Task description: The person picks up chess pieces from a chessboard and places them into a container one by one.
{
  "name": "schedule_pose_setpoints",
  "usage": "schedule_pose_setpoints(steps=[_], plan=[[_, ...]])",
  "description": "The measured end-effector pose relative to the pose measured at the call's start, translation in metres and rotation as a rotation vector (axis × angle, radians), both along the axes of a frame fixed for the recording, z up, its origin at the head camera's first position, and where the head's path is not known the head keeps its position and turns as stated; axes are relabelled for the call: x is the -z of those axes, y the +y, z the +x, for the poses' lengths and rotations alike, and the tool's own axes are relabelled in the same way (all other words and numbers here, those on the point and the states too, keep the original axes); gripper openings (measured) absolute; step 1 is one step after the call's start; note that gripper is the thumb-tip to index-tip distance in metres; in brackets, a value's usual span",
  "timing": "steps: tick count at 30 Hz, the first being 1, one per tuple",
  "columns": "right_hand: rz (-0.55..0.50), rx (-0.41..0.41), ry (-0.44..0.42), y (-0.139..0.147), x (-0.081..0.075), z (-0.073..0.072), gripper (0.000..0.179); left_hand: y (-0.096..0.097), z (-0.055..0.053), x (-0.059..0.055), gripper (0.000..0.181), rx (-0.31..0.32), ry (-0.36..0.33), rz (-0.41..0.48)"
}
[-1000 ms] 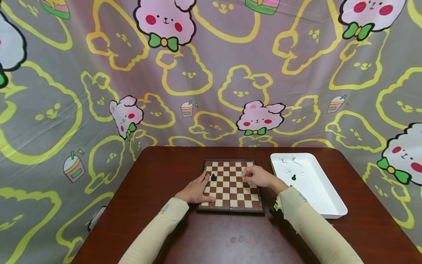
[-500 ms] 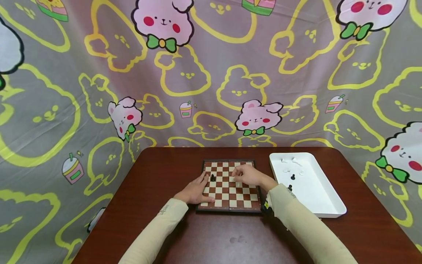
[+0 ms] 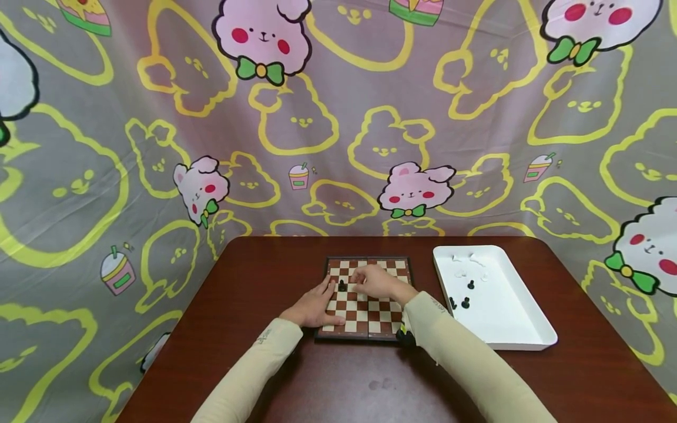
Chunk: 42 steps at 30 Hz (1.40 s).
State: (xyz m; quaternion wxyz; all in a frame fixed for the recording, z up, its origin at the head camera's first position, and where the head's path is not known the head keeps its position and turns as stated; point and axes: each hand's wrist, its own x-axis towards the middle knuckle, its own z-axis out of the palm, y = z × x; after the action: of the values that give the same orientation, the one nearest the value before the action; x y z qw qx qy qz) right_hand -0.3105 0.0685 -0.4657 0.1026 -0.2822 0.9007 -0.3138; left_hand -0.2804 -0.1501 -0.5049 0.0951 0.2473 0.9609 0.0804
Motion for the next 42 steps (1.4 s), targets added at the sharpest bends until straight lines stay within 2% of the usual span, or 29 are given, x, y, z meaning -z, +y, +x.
schedule_pose_setpoints(steps=[9,21,28,36,42], plan=[[-0.027,0.015,-0.028,-0.019,0.001,-0.003,0.022,-0.001,-0.002,0.003,0.107,0.005,-0.006,-0.005],[-0.065,0.044,-0.044,-0.025,0.008,-0.006,0.026,-0.002,-0.003,0.003,0.107,0.014,0.013,-0.019],[-0.039,0.007,-0.011,-0.029,0.015,-0.009,0.018,-0.001,-0.002,0.003,0.107,0.022,0.006,-0.024],[-0.036,0.031,-0.002,-0.026,0.020,-0.009,0.006,0.002,-0.001,0.000,0.107,0.030,0.011,-0.009],[-0.103,0.046,-0.058,-0.012,0.013,-0.006,0.007,0.000,0.000,0.000,0.107,0.017,0.017,-0.013]])
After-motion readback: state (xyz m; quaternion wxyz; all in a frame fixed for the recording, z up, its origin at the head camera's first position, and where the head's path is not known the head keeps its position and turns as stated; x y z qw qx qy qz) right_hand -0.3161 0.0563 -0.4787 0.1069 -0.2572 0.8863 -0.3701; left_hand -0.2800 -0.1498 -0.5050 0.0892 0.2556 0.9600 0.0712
